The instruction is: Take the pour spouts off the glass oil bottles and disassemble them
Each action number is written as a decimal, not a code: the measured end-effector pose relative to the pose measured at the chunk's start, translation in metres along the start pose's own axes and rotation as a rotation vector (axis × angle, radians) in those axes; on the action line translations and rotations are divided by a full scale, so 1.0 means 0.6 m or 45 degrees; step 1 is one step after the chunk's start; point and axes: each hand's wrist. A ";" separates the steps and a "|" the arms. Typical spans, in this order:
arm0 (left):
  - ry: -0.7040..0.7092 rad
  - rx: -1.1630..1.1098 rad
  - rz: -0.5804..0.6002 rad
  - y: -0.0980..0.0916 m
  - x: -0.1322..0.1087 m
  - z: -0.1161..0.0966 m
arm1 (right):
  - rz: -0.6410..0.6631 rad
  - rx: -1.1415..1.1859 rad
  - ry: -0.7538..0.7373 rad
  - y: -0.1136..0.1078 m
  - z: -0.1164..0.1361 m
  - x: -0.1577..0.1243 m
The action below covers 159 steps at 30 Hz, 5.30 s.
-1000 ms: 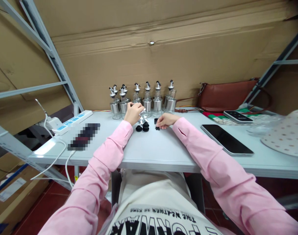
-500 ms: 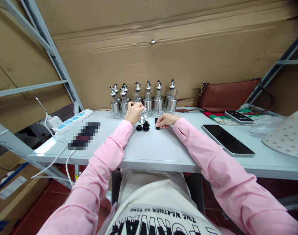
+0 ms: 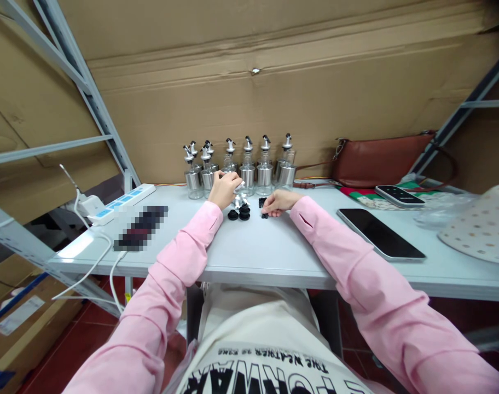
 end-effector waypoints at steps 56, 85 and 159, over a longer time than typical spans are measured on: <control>-0.017 -0.032 0.027 -0.002 0.001 -0.003 | 0.088 0.202 0.132 -0.011 0.001 -0.020; 0.060 -0.175 -0.155 -0.017 0.006 -0.046 | -0.344 0.978 -0.462 0.055 0.087 -0.033; -0.085 -0.396 0.041 -0.032 0.010 -0.017 | -0.479 0.731 -0.522 0.041 0.073 -0.046</control>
Point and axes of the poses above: each hand's wrist, its own x-axis towards the middle knuckle, its own y-axis out of the palm, z = x × y, and after that the axes turned 8 degrees about -x, right-handed
